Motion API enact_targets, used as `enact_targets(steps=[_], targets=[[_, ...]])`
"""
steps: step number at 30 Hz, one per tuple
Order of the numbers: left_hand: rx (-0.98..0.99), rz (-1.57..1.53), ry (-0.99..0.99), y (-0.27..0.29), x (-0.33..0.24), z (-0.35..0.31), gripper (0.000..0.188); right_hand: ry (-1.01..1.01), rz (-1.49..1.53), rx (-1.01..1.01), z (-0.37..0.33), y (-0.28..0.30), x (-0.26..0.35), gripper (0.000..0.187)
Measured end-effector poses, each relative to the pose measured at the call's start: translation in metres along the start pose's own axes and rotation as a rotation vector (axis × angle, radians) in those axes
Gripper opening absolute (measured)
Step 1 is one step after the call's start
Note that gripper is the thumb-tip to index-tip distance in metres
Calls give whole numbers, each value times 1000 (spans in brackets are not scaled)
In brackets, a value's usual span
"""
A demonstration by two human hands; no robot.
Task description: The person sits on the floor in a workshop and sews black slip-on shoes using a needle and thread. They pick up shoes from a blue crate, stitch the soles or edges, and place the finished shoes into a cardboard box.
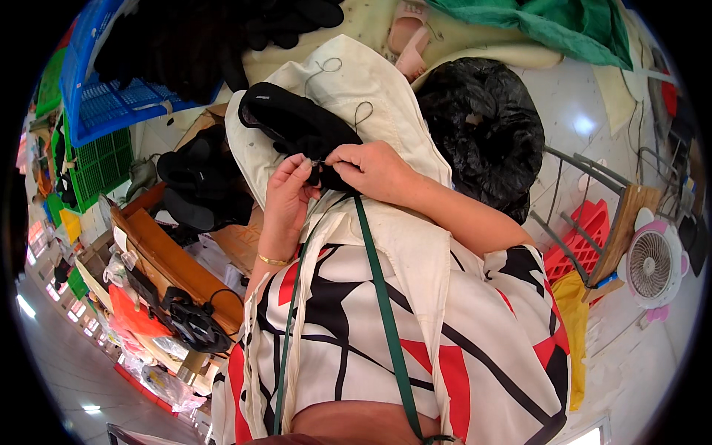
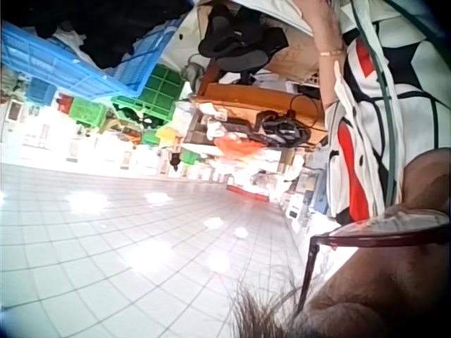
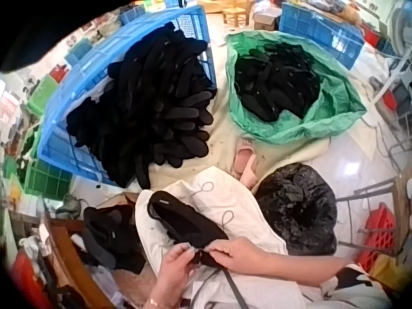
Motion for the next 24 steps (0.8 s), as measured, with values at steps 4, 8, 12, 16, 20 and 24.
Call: enact_targets(steps=[4, 8, 12, 16, 20, 24], targets=[[-66, -15, -36, -1, 0, -3, 20, -277, 280, 98, -6, -11, -12, 15], [-87, 93, -40, -1, -1, -4, 22, -306, 373, 95, -6, -14, -17, 13], [-92, 172, -63, -8, -8, -5, 20, -368, 378, 90, -6, -16, -19, 13], [-120, 215, -110, -7, -10, -5, 19, -424, 389, 70, -4, -20, -18, 14], [-144, 291, -193, -4, -8, -2, 19, -490, 378, 56, -8, -23, -27, 15], [-147, 309, -196, -6, -9, -6, 18, -507, 390, 72, -10, -23, -34, 15]])
Point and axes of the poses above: each hand's wrist, its own z-axis towards the middle knuckle, its own y-axis out of the back of the hand, x = y × z, the point moved 8 cm from there along z, towards the middle knuckle, and after that the axes turned 12 degrees about y, right-handed, at the moved point
